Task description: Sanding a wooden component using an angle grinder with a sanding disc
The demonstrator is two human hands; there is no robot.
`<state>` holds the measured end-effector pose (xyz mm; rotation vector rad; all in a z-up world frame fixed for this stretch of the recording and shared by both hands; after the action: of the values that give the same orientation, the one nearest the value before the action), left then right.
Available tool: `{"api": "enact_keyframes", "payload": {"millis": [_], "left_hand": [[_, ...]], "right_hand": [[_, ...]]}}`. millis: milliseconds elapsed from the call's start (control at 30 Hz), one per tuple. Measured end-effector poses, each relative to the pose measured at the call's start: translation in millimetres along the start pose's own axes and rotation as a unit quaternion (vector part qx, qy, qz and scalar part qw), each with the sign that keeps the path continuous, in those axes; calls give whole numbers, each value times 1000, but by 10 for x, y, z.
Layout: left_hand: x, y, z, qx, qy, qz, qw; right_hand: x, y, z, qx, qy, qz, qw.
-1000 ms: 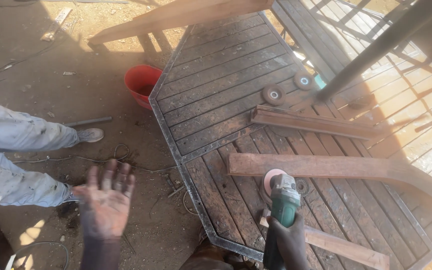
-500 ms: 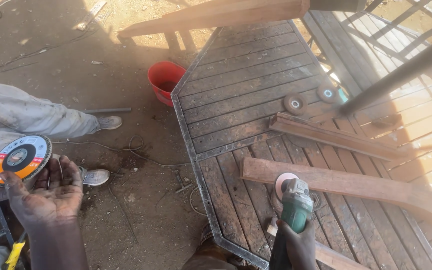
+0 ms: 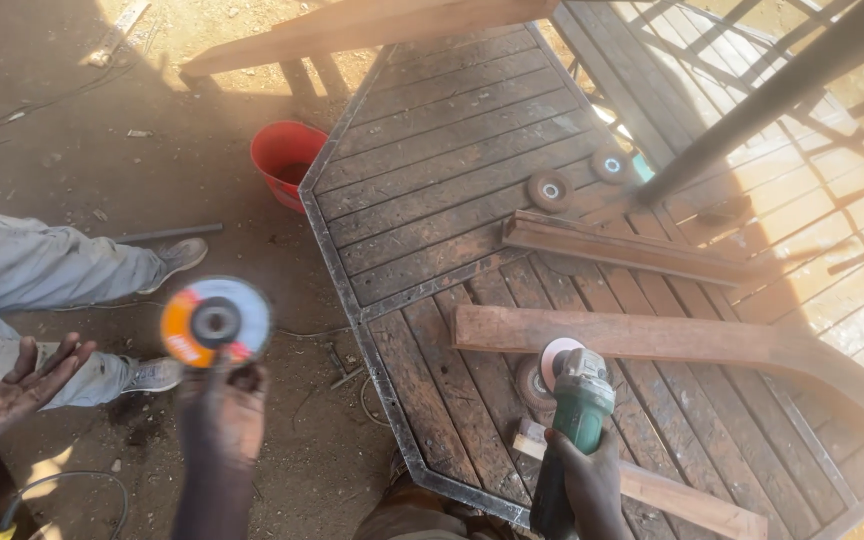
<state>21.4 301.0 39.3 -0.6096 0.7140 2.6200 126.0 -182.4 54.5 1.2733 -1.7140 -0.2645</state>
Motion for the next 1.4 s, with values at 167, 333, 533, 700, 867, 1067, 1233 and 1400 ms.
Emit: {"api": "enact_keyframes", "payload": {"millis": [167, 333, 533, 700, 867, 1067, 1233, 1400], "left_hand": [[-597, 851, -1128, 66, -591, -242, 766], [-815, 1340, -2348, -173, -676, -451, 556], [-856, 1818, -2832, -252, -714, -553, 347], [-558, 1923, -2976, -73, -673, -592, 437], [-698, 2667, -2725, 264, -571, -623, 464], [-568, 2921, -3010, 210, -618, -652, 387], [-553, 2713, -3008, 166, -682, -622, 346], [-879, 2228, -3061, -243, -710, -509, 422]], "right_hand": [[136, 29, 50, 3, -24, 8, 1000], [393, 118, 142, -4, -62, 36, 997], [697, -5, 523, -53, -50, 86, 994], [831, 87, 658, -76, -225, 75, 968], [779, 55, 748, -74, -330, 56, 940], [951, 46, 620, -47, -48, 78, 995], [890, -64, 954, -73, 70, 59, 993], [943, -88, 1196, -96, 62, 46, 992]]}}
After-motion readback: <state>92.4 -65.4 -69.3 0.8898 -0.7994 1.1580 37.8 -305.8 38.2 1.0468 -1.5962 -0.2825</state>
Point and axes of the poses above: each hand's wrist, its own y-axis away from the middle knuckle, its own x-axis out of the back of the hand, z = x × y, the point moved 7 cm from there along -y, towards the middle knuckle, and after that the axes turned 5 degrees about -x, right-handed, at the moved point
